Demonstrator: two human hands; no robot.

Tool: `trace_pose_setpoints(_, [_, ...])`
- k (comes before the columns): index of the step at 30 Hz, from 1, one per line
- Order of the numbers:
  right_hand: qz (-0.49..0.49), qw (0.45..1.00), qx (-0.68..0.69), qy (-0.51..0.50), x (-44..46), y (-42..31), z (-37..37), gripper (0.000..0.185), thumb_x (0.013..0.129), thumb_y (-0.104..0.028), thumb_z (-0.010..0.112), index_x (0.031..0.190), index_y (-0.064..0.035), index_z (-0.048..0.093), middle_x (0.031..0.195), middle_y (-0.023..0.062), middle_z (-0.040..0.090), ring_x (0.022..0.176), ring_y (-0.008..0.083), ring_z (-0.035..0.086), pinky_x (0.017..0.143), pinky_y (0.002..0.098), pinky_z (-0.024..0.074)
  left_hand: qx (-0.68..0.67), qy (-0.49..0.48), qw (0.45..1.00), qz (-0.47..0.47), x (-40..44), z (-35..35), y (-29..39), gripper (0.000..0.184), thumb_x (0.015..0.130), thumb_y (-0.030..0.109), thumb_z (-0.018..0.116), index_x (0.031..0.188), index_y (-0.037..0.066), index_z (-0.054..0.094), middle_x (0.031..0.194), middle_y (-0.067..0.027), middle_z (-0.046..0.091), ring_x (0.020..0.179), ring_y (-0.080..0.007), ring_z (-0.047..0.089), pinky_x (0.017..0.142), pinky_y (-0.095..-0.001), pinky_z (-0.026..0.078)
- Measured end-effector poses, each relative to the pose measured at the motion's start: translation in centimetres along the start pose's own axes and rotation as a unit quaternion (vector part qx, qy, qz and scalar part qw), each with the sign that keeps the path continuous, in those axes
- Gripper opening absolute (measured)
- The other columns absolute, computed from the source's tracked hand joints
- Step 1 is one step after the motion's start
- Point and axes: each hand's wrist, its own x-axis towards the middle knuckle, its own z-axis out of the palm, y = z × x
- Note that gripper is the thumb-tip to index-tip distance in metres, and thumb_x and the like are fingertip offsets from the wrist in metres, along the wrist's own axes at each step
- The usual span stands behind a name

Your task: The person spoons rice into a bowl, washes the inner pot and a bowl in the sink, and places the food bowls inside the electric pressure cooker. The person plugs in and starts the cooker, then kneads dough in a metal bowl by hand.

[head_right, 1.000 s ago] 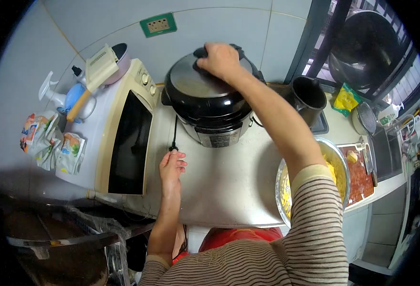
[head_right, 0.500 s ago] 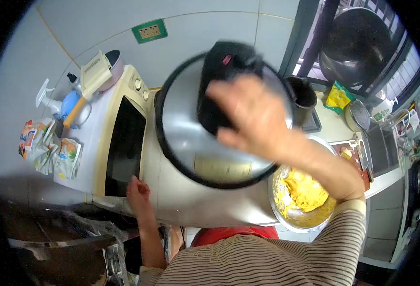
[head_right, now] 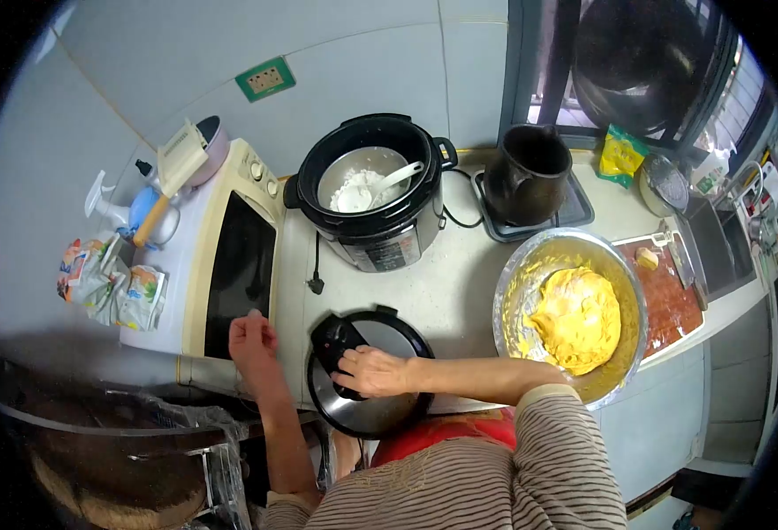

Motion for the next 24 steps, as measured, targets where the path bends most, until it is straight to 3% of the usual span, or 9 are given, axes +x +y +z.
trace_pose_setpoints(3, [0.029,0.999,0.017,-0.016,-0.2,0.7,0.2,0.048,0.069,-0.030,0.066,0.106,-0.0011,0.058,0.089,0.0111,0.056,0.084,0.0231,0.053,0.069,0.0333,0.0442,-0.003,-0.002,0.999,-0.041,0.0,0.1,-1.2,0.017,0.088,0.014,0.057,0.075,0.009,0.046,0.064,0.0016,0.048,0.055,-0.0063,0.044,0.048,-0.0198,0.032])
trace_pose_setpoints(6, [0.016,0.999,0.011,0.029,1.5,2.0,-5.9,0.038,0.065,-0.025,0.068,0.094,-0.0022,0.062,0.078,0.0084,0.053,0.076,0.0228,0.054,0.065,0.0326,0.0452,0.009,-0.005,0.998,-0.064,0.3,-0.6,-2.3,0.015,0.086,0.013,0.058,0.076,0.008,0.047,0.065,0.0014,0.048,0.056,-0.0066,0.045,0.049,-0.0200,0.033])
trace_pose_setpoints(8, [0.048,0.984,-0.168,0.023,3.7,6.0,-11.7,0.023,0.065,-0.019,0.065,0.080,-0.0023,0.061,0.076,0.0092,0.056,0.073,0.0247,0.056,0.063,0.0364,0.0458,0.015,0.006,0.998,-0.064,0.3,-0.5,-2.6,0.012,0.085,0.008,0.058,0.078,0.007,0.048,0.066,0.0007,0.048,0.056,-0.0066,0.045,0.050,-0.0197,0.034])
trace_pose_setpoints(10, [0.156,0.967,-0.165,0.116,3.9,14.6,-13.5,0.016,0.066,-0.006,0.059,0.080,-0.0006,0.059,0.083,0.0144,0.059,0.077,0.0299,0.057,0.069,0.0404,0.0475,0.017,0.010,0.998,-0.064,0.1,-0.2,-3.3,0.011,0.084,0.005,0.059,0.081,0.006,0.049,0.068,0.0001,0.048,0.055,-0.0066,0.045,0.050,-0.0194,0.035])
trace_pose_setpoints(12, [0.321,0.906,-0.274,0.035,4.6,20.9,-15.5,0.020,0.072,-0.004,0.057,0.091,0.0007,0.057,0.092,0.0163,0.059,0.087,0.0317,0.057,0.077,0.0379,0.0471,0.015,0.006,0.998,-0.056,0.3,0.3,-4.2,0.010,0.083,0.005,0.059,0.083,0.005,0.050,0.070,-0.0003,0.049,0.056,-0.0066,0.045,0.050,-0.0192,0.036])
trace_pose_setpoints(13, [0.325,0.884,-0.334,0.025,4.2,24.9,-14.5,0.021,0.072,-0.010,0.059,0.090,0.0012,0.059,0.086,0.0144,0.061,0.082,0.0286,0.060,0.070,0.0338,0.0514,0.004,-0.016,0.998,-0.058,0.2,0.5,-4.5,0.011,0.082,0.005,0.061,0.087,0.004,0.051,0.074,-0.0011,0.051,0.057,-0.0065,0.046,0.050,-0.0191,0.037])
trace_pose_setpoints(14, [0.383,0.862,-0.329,-0.047,4.5,27.0,-14.5,0.021,0.076,-0.011,0.056,0.093,0.0018,0.058,0.091,0.0165,0.062,0.086,0.0309,0.061,0.072,0.0346,0.0521,0.006,-0.019,0.998,-0.062,0.2,0.6,-4.7,0.011,0.081,0.005,0.061,0.088,0.004,0.052,0.074,-0.0013,0.051,0.058,-0.0065,0.047,0.050,-0.0191,0.037])
trace_pose_setpoints(18, [0.552,0.814,-0.164,-0.079,5.0,28.5,-14.3,0.022,0.080,-0.009,0.050,0.094,0.0000,0.064,0.097,0.0187,0.065,0.090,0.0294,0.064,0.074,0.0382,0.0524,0.013,-0.028,0.996,-0.080,0.1,0.3,-5.4,0.011,0.082,0.003,0.059,0.091,0.004,0.053,0.074,-0.0020,0.053,0.058,-0.0082,0.050,0.049,-0.0196,0.037])
trace_pose_setpoints(24, [0.490,0.838,-0.239,0.009,4.8,27.7,-20.2,0.021,0.073,-0.007,0.053,0.091,-0.0010,0.062,0.087,0.0200,0.064,0.085,0.0355,0.062,0.073,0.0409,0.0506,-0.012,-0.052,0.993,-0.106,-0.4,0.6,-5.2,0.011,0.083,0.005,0.059,0.093,0.003,0.054,0.076,-0.0024,0.054,0.060,-0.0076,0.050,0.053,-0.0204,0.038])
